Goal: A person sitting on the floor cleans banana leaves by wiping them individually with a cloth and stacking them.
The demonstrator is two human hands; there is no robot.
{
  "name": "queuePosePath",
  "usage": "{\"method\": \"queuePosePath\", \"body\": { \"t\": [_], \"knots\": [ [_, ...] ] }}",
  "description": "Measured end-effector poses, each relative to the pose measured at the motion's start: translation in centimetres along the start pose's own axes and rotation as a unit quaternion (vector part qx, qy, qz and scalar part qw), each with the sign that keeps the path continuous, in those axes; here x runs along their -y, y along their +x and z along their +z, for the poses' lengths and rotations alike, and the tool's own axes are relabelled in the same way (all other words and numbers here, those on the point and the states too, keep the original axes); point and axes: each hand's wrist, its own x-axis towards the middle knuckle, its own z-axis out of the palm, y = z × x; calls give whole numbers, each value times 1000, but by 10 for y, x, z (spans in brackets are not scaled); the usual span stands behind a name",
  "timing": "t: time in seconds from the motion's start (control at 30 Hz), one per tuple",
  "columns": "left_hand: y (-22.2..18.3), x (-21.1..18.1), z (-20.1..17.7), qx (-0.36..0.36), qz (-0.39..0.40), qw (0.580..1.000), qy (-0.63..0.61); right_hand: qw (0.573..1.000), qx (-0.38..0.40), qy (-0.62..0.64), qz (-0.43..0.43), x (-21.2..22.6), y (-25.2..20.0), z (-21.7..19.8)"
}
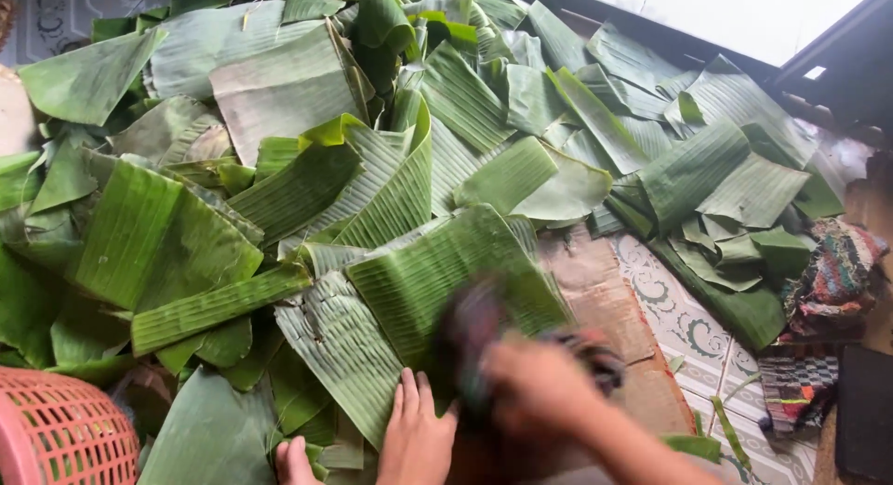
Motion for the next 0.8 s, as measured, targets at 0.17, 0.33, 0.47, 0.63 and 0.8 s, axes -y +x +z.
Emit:
{"method": "queuePosePath", "body": {
  "t": [0.17,0.33,0.47,0.63,0.8],
  "knots": [
    [-6,2,25,-37,17,999,-27,984,-38,-83,150,-49,76,-4],
    [-5,8,55,-4,9,1000,-5,994,56,-94,-18,20,93,2],
    [-3,7,39,-5,11,998,-59,991,-73,-86,77,-22,134,14],
    [2,8,9,14,0,998,-63,993,25,-111,44,19,102,7],
    [6,11,-53,42,-4,990,-133,976,7,-54,210,-67,3,-1]
  ]
}}
